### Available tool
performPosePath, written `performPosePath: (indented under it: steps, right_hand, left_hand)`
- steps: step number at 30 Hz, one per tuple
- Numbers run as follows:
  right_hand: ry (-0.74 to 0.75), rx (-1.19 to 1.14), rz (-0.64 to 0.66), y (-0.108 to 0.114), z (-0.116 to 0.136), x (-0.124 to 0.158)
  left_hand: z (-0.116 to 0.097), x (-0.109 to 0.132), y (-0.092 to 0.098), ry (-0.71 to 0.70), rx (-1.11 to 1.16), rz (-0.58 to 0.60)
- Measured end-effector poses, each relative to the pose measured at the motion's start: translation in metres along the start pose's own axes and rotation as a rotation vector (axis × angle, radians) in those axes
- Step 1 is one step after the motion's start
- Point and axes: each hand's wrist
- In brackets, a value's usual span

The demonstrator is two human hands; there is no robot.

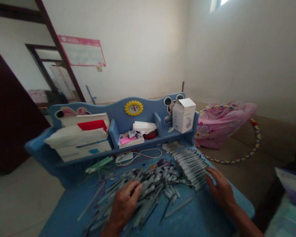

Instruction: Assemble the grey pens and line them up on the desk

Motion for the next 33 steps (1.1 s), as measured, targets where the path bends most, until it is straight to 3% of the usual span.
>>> performPosePath:
  steps: [6, 15, 21, 26, 33]
  right_hand:
    - [0.011, -0.057, -0.063, 0.015, 0.009, 0.017]
    - [0.195, -0.190, -0.069, 0.029, 0.031, 0.058]
    - [0.329, -0.262, -0.033, 0.035, 0.060, 0.068]
    - [0.487, -0.298, 0.017, 0.027, 0.081, 0.074]
    - [0.595, -0.237, 0.048, 0.007, 0.081, 0.082]
  left_hand:
    - [-0.025, 0.014, 0.027, 0.001, -0.083, 0.004]
    - [-0.013, 0.067, 0.061, 0.344, -0.194, -0.030]
    - [0.000, 0.092, 0.064, 0.440, -0.224, -0.060]
    - [0.009, 0.104, 0.061, 0.500, -0.232, -0.065]
    - [0.026, 0.108, 0.058, 0.546, -0.199, -0.042]
Point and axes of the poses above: each hand's wrist, its own x-axis away from the middle knuckle, its own y-axis out of the back of the hand, z = x × y, and after that the axes turned 1 degree about -z, right-handed
